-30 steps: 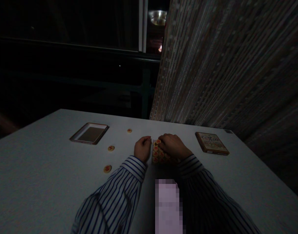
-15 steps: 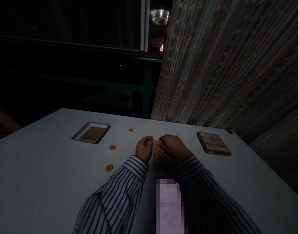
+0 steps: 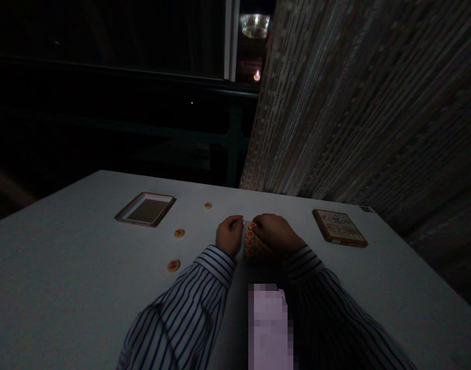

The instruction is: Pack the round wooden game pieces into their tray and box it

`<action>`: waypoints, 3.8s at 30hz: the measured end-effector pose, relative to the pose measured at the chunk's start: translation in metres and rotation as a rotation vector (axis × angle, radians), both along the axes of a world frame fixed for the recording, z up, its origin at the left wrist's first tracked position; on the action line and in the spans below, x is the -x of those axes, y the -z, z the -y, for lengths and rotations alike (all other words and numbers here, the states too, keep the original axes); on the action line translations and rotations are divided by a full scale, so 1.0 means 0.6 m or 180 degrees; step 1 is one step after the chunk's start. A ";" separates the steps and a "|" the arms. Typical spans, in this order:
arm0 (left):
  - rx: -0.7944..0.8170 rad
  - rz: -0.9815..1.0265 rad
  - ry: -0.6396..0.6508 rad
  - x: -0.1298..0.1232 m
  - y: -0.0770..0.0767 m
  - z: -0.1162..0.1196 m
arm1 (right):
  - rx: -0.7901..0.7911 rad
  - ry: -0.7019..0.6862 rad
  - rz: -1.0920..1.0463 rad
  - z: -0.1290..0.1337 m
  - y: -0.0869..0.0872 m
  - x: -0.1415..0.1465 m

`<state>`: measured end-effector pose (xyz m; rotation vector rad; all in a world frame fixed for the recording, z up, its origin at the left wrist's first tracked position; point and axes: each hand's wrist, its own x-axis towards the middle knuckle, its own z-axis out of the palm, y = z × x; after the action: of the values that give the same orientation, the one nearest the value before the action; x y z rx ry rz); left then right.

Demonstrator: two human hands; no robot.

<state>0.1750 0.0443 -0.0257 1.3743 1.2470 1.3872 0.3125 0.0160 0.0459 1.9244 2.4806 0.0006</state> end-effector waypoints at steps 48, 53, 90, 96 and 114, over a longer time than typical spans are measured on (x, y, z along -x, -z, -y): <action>0.0043 -0.0178 0.0085 -0.001 -0.001 0.001 | 0.0036 -0.0116 -0.0308 -0.001 0.006 0.003; 0.0069 -0.0173 0.0085 -0.002 -0.003 0.003 | 0.0021 -0.0115 -0.0251 -0.002 0.005 0.004; 0.0006 -0.0239 0.0102 -0.002 0.005 -0.001 | -0.0124 0.0112 -0.0261 -0.001 -0.023 -0.004; -0.0025 -0.0227 0.0076 -0.002 0.006 -0.001 | -0.0261 0.0095 -0.0296 -0.001 -0.021 -0.007; 0.0007 -0.0158 0.0097 -0.001 -0.001 0.001 | -0.0472 0.0208 -0.0557 0.009 -0.071 0.003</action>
<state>0.1756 0.0435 -0.0248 1.4284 1.2543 1.3379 0.3109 0.0108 0.0886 2.1509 2.5924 0.0173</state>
